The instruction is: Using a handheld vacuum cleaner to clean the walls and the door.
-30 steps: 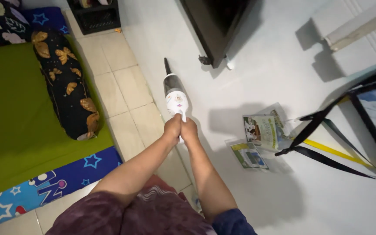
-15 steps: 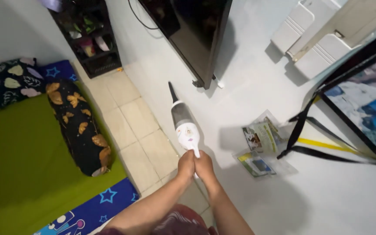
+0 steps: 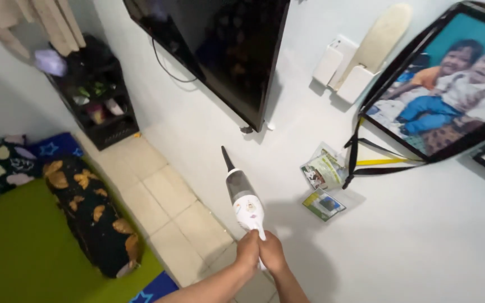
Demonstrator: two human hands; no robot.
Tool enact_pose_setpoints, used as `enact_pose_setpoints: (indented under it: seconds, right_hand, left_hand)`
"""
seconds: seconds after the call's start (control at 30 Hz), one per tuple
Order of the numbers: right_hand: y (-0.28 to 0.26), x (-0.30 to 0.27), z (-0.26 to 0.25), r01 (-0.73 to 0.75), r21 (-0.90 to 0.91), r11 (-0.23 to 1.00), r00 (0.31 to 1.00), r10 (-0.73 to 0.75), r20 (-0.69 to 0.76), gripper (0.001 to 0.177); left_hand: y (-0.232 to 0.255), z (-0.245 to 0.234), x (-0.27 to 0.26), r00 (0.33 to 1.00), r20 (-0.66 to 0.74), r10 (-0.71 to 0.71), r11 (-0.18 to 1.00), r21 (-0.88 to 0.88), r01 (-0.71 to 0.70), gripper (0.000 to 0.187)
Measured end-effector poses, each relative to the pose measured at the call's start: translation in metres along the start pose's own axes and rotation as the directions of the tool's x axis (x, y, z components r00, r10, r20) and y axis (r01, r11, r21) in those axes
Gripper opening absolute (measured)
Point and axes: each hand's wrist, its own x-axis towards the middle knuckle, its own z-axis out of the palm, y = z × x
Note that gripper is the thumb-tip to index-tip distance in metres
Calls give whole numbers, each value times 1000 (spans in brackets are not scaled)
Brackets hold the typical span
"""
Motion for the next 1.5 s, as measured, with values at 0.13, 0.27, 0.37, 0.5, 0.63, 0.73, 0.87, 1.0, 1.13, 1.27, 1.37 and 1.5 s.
enact_pose_setpoints:
  seconds: [0.13, 0.27, 0.37, 0.5, 0.63, 0.73, 0.87, 1.0, 1.13, 1.27, 1.37, 1.5]
  right_hand:
    - [14, -18, 1, 103, -33, 994, 986, -107, -131, 45]
    - [32, -48, 15, -16, 46, 999, 989, 22, -149, 44]
    - [39, -59, 19, -163, 157, 974, 975, 183, -124, 44]
    - [53, -85, 14, -93, 191, 977, 986, 117, -121, 44]
    - [35, -105, -3, -96, 183, 978, 984, 121, -131, 44]
    - [21, -123, -22, -192, 256, 947, 974, 217, -72, 41]
    - [4, -147, -47, -194, 151, 969, 971, 212, -110, 40]
    - [16, -174, -71, -167, -28, 986, 971, 159, -179, 41]
    - [50, -192, -76, -120, 33, 992, 978, 124, -167, 43]
    - [102, -216, -81, -161, 79, 984, 978, 170, -118, 43]
    - [132, -238, -90, -222, 130, 966, 969, 234, -83, 42]
    - [153, -264, -111, -226, 122, 966, 956, 244, -162, 37]
  left_hand:
    - [10, -5, -27, 995, 87, -52, 998, 47, 48, 35]
    - [-25, -27, -37, 986, 98, -132, 990, 64, 126, 39]
    - [-29, -29, -42, 975, 92, -200, 978, 72, 194, 44]
    - [-4, -21, -85, 923, 37, -383, 912, 174, 371, 43]
    - [1, -13, -105, 898, 32, -439, 884, 194, 425, 43]
    - [-6, -6, -123, 942, 129, -311, 936, 216, 279, 44]
    - [12, 10, -165, 953, 135, -271, 937, 264, 229, 42]
    - [-6, 24, -196, 959, 128, -251, 926, 321, 200, 38]
    - [-64, 24, -195, 973, 159, -167, 980, 134, 147, 39]
    - [-107, 24, -218, 970, 120, -212, 975, 98, 201, 39]
    - [-133, 27, -242, 954, 88, -287, 954, 114, 277, 40]
    - [-151, 40, -274, 944, 155, -290, 957, 60, 284, 38]
